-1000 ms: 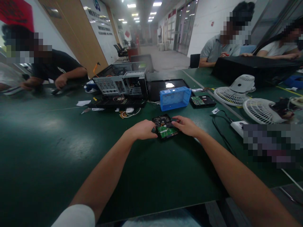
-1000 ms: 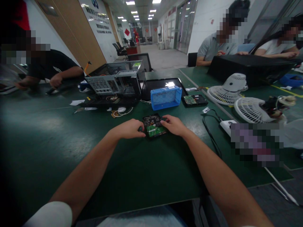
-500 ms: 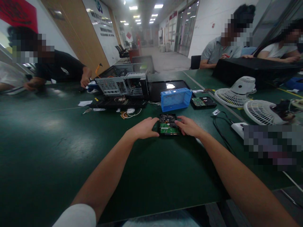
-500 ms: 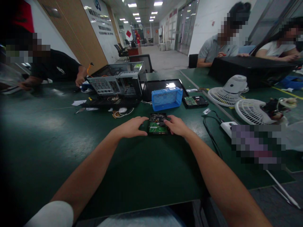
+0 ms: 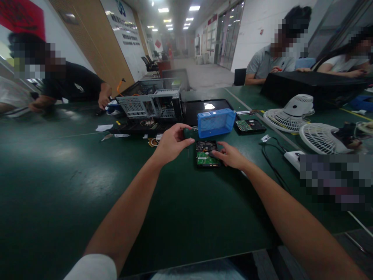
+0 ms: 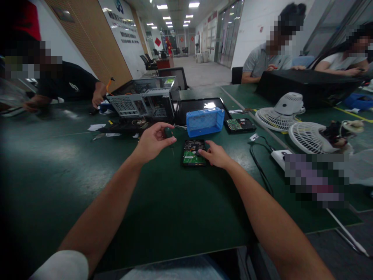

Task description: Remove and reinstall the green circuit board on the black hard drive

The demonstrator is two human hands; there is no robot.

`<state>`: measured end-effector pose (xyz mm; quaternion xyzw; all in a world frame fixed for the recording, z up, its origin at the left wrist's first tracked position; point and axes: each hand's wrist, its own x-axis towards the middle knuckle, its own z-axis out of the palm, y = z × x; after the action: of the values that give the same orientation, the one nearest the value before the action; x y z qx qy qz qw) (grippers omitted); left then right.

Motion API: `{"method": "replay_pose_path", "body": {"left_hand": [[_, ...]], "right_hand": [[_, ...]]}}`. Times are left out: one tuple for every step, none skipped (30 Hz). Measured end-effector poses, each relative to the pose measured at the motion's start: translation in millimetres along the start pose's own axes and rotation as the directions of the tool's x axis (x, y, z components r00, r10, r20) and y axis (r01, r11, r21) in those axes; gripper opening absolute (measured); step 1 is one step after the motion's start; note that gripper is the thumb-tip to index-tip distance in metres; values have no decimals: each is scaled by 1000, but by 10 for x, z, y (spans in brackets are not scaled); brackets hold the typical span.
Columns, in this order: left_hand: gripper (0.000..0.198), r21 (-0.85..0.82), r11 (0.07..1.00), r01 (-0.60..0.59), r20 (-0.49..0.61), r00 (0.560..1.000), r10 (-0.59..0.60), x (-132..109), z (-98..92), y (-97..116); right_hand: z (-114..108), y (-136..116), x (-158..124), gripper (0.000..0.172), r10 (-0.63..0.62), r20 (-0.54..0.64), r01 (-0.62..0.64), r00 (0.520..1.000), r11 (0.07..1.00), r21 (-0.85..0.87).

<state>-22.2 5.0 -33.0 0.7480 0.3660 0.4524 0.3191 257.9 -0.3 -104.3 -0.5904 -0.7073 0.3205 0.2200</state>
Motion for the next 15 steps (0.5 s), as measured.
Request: {"method": "replay_pose_path", "body": {"left_hand": [[40,-17,1000,7,-8,1000,-7,0,15,-1],[39,-20,1000,13,-15,1000,-13,-1,28,-3],[38,-12,1000,14,-26,1000,-15,-3,38,-7],[37,1,1000,13,-41,999,-13,-5,47,-15],[36,17,1000,11,-55,998,-10,-8,56,-25],[36,32,999,12,-63,998,-10,-11,65,-37],[35,43,999,16,-63,998,-13,-14,75,-50],[36,52,998,21,-58,998,-18,-18,86,-63],[35,59,998,24,-52,998,-21,-21,97,-74],[35,66,997,27,-44,999,-24,-24,108,-84],[35,73,997,28,-36,999,-26,-27,117,-91],[35,80,996,29,-31,999,-27,-29,126,-97],[34,87,996,30,-26,999,-28,-31,132,-100],[34,94,995,30,-24,999,-28,-32,138,-102],[34,102,994,31,-24,999,-28,-33,141,-104]], "right_hand": [[-1,-3,-2,76,-5,5,5,1000,1000,1],[-1,-7,-3,77,-9,11,9,1000,1000,2],[-2,-11,-4,79,-10,16,10,1000,1000,3],[-2,-14,-5,80,-9,19,9,1000,1000,4],[-1,-14,-4,81,-9,20,9,1000,1000,4],[1,-12,-3,82,-9,19,9,1000,1000,2],[3,-8,-1,83,-10,15,10,1000,1000,0],[6,-2,2,82,-13,11,13,1000,1000,-4],[8,5,5,82,-16,5,16,1000,1000,-10],[9,12,7,81,-19,0,19,1000,1000,-17],[10,18,9,81,-23,-3,23,1000,999,-23],[10,22,10,81,-28,-4,28,1000,999,-27],[8,23,10,81,-33,-4,33,999,999,-29],[6,23,10,82,-37,-2,37,999,999,-29],[3,21,8,83,-40,0,40,999,999,-28]]}}
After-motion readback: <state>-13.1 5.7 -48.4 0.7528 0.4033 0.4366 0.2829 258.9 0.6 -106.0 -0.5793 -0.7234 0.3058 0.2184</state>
